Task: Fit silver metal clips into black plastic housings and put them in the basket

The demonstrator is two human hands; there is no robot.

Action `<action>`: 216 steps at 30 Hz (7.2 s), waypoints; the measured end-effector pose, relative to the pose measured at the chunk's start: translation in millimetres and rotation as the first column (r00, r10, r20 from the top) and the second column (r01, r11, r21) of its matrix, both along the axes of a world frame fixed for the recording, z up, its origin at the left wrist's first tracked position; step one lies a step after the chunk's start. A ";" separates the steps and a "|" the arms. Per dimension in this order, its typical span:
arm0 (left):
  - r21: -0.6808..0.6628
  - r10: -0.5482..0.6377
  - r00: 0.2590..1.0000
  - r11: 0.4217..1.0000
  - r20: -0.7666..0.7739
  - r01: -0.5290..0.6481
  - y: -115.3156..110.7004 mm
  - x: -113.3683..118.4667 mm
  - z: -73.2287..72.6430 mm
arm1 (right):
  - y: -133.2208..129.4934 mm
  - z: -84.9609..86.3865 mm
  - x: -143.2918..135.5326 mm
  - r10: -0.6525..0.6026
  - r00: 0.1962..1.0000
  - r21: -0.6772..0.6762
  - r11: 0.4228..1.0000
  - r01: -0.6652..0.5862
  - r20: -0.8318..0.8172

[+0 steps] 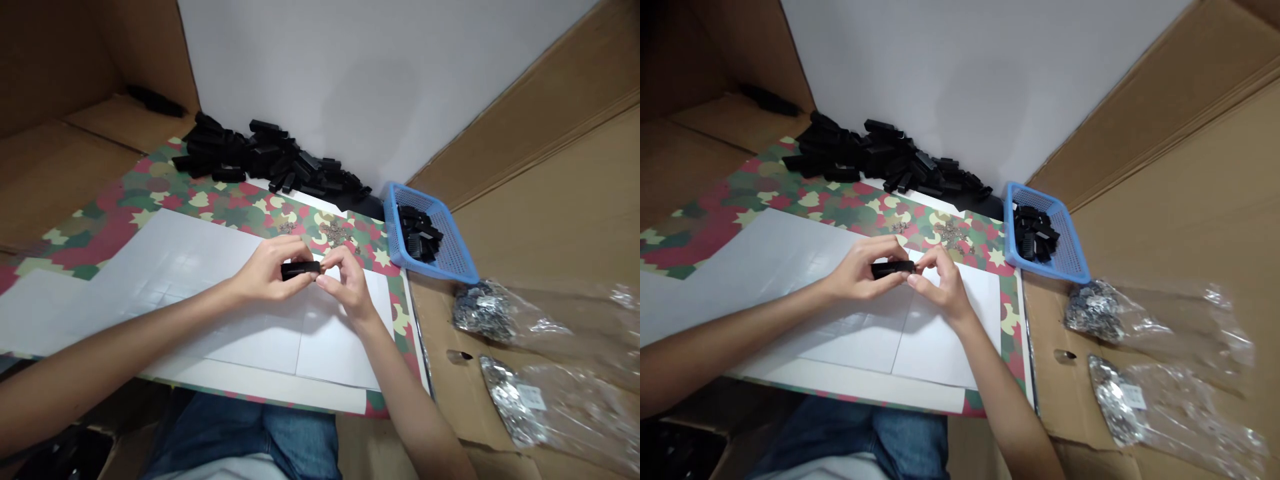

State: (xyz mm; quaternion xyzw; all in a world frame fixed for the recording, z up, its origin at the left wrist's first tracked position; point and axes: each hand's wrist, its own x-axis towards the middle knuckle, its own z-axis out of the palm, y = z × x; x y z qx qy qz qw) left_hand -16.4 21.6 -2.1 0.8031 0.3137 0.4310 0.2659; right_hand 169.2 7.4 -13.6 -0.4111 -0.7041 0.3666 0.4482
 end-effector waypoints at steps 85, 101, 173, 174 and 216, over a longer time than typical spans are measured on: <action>-0.710 -0.090 0.923 0.613 0.373 0.347 44.8 -23.4 1.5 | 6.4 8.5 27.8 -0.012 0.986 -0.042 0.999 0.019 0.163; -0.763 -0.191 0.944 0.554 0.271 0.331 44.0 -20.7 -0.9 | 2.4 16.3 19.8 -0.009 0.987 -0.053 0.998 0.018 0.163; -0.741 -0.196 0.884 0.486 0.425 0.464 34.4 -7.8 -17.3 | 5.1 0.1 12.1 -0.199 0.977 0.067 0.977 0.205 -0.080; -0.732 -0.180 0.881 0.498 0.438 0.465 34.2 -6.8 -18.1 | 4.8 -0.7 10.9 -0.210 0.974 0.056 0.975 0.215 -0.085; 0.006 -0.276 0.947 0.960 -0.164 0.281 19.7 0.0 -15.6 | 1.2 5.4 5.3 0.125 0.992 -0.508 0.853 -0.123 -0.031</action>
